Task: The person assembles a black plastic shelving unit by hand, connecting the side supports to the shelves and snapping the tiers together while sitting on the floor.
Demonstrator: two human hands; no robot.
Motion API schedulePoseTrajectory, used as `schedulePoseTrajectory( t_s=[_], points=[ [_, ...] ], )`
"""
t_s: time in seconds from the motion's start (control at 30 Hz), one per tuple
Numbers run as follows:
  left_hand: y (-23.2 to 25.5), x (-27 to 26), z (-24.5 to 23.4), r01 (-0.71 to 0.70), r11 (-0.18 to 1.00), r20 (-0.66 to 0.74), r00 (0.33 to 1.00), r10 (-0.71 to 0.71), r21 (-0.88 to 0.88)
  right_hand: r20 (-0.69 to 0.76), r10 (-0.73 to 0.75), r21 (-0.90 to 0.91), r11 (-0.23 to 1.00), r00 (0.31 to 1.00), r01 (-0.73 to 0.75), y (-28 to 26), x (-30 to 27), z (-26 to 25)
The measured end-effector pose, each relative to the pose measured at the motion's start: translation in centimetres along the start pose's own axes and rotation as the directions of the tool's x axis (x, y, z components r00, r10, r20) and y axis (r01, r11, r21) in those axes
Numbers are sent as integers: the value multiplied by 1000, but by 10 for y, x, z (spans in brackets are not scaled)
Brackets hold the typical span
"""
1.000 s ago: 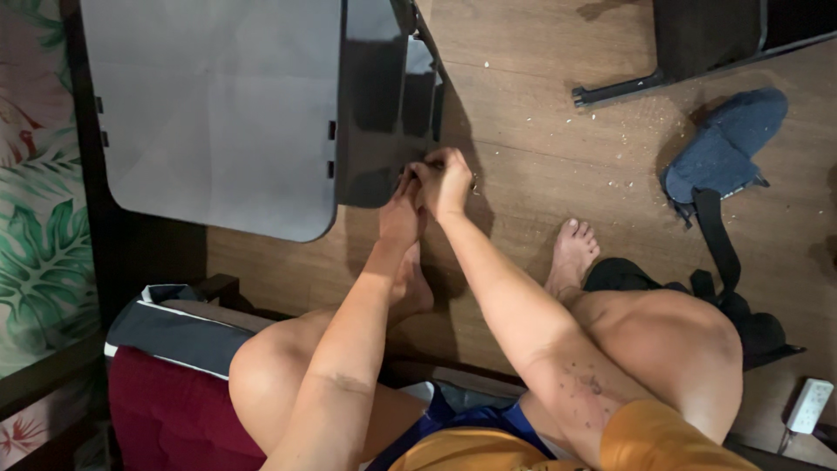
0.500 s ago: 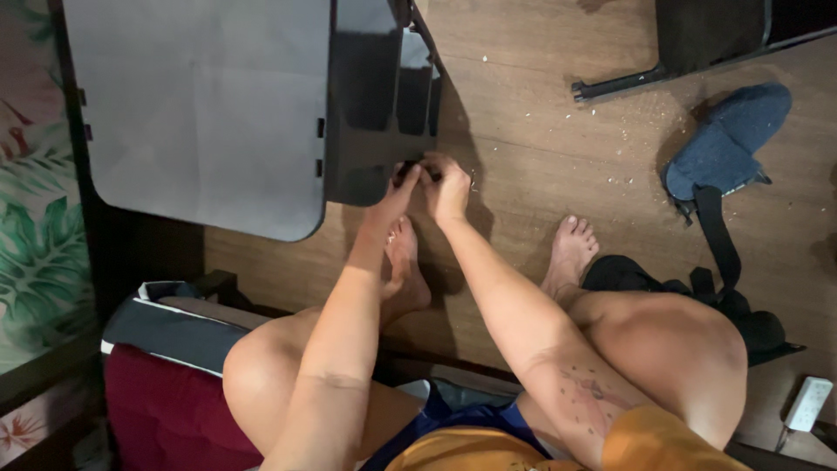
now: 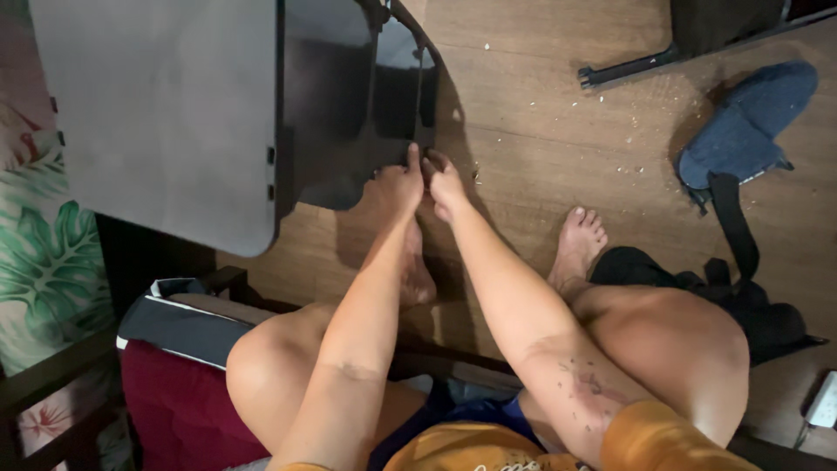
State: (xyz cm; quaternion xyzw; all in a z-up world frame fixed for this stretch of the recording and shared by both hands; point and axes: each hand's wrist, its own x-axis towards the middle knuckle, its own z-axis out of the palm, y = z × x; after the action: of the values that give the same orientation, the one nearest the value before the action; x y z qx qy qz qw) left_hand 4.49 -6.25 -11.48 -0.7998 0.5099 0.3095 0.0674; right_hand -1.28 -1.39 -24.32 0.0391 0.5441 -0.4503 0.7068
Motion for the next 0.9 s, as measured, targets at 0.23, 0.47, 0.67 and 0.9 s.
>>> schedulePoseTrajectory(
  t_s=[0.23,0.47,0.67,0.9],
  points=[
    [-23,34,40,-159,985,-173,974,145,-68,216,295,430,827,931,-362,5,21,4],
    [-7,22,-1,104,994,-12,994,-105,-11,118,383,274,874,916,-401,-15,0,13],
    [-1,32,9,-8,868,-148,986,-75,-497,106,334,198,916,936,-350,-13,11,18],
    [4,16,-13,36,990,-37,998,-42,-137,133,232,211,943,964,-256,6,23,9]
  ],
)
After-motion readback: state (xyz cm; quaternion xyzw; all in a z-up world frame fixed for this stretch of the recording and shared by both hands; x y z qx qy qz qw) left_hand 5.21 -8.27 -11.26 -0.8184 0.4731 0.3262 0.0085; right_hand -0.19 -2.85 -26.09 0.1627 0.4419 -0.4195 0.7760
